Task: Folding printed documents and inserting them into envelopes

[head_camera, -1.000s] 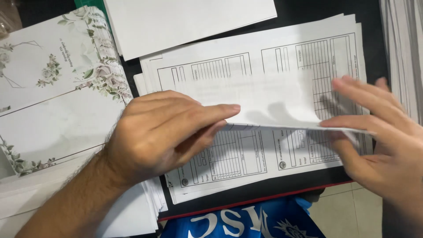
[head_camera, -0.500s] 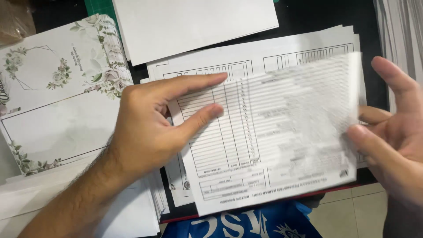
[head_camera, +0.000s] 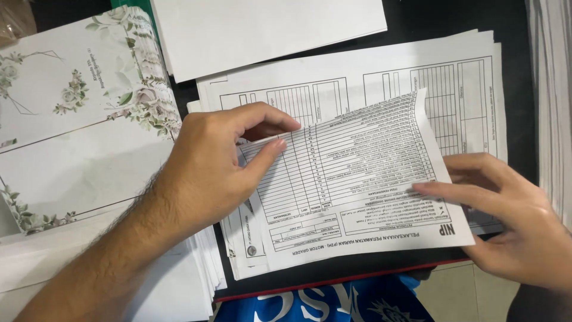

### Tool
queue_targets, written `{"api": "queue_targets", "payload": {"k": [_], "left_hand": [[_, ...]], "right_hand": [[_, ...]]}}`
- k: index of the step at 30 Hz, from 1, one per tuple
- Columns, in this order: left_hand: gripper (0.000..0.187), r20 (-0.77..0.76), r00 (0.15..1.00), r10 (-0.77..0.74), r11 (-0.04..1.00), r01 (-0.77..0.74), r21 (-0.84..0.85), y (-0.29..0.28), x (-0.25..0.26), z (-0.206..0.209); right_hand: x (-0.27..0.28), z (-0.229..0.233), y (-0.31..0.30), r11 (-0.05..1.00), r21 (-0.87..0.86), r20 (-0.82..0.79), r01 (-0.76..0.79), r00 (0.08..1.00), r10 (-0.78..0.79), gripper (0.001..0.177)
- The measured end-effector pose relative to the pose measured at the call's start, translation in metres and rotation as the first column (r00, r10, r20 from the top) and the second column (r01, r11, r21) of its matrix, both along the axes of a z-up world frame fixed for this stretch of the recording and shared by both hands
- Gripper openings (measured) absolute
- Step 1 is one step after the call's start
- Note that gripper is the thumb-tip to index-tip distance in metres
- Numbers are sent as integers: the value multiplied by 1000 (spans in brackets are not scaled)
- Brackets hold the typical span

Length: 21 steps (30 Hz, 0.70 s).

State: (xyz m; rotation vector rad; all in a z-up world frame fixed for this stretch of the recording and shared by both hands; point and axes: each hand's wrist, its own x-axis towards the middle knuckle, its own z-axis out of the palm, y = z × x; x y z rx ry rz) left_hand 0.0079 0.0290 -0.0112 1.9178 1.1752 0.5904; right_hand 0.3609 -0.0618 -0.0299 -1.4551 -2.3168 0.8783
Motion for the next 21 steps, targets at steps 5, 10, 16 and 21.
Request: {"api": "queue_targets", "payload": {"k": [5, 10, 16, 21], "left_hand": [[18, 22, 997, -72, 989, 75, -128, -1, 0, 3], [18, 101, 979, -176, 948, 196, -249, -1, 0, 5], [16, 75, 972, -221, 895, 233, -380, 1, 1, 9], [64, 188, 958, -216, 776, 285, -562, 2, 0, 18]], "right_hand": [[1, 6, 3, 999, 31, 28, 41, 999, -42, 23], [-34, 24, 13, 971, -3, -87, 240, 967, -239, 13], [-50, 12, 6, 826, -279, -416, 490, 713, -564, 14], [-70, 8, 2, 703, -264, -347, 661, 615, -708, 10]]}}
